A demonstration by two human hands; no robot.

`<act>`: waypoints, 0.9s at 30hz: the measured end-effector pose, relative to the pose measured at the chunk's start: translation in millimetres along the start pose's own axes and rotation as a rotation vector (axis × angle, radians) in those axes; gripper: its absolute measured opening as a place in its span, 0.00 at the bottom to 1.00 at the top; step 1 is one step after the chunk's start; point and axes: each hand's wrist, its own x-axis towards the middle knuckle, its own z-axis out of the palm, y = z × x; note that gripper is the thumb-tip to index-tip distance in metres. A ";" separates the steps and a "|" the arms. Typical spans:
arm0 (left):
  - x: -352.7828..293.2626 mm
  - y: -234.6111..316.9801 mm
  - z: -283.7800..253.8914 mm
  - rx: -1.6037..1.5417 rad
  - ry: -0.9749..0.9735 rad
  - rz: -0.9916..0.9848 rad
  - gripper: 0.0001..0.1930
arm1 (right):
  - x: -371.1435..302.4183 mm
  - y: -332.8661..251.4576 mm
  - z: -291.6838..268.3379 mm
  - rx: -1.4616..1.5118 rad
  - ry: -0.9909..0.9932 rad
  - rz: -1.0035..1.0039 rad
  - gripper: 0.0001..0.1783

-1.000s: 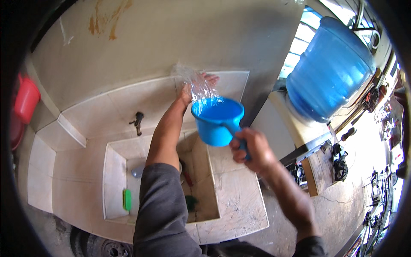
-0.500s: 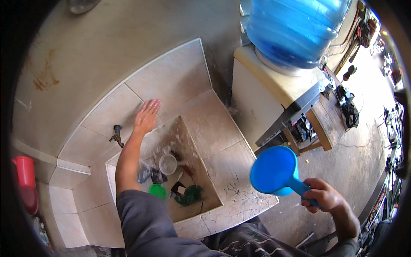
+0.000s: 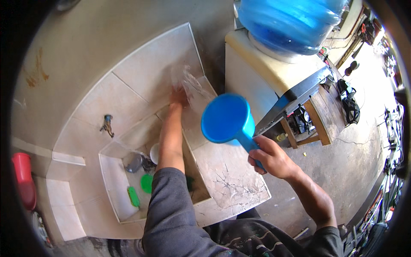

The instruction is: The person scrubs a tiled sink and countertop with a small dark sponge, then rinses the surfaces by repeatedly scooping water from a blue plastic scoop under a running tap and pouring it over the tiles. The person wipes the wet tiles with their hand and continues rinsing until the end of the clip.

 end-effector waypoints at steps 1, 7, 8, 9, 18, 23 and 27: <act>-2.5 10.5 15.2 -0.077 -0.047 -0.019 0.34 | -0.1 4.5 -5.2 -0.122 0.027 -0.042 0.06; -57.1 110.1 65.9 -0.488 0.457 0.067 0.37 | -47.2 11.5 -53.8 -0.483 -0.006 -0.159 0.06; -74.6 126.9 66.3 -0.501 0.389 0.079 0.37 | -56.4 9.8 -52.7 -0.521 -0.014 -0.118 0.06; -93.7 141.4 65.1 -0.503 0.409 0.102 0.37 | -67.4 7.3 -48.3 -0.537 0.008 -0.056 0.06; -188.0 229.3 56.3 -0.561 0.532 0.091 0.37 | -136.9 33.7 43.6 -0.618 0.394 0.314 0.09; -221.1 255.0 58.4 -0.621 0.550 0.110 0.35 | -165.5 55.5 72.9 -0.725 0.413 0.292 0.08; -280.5 284.6 51.3 -0.551 0.467 0.179 0.29 | -179.5 67.6 102.6 -0.984 0.421 0.251 0.08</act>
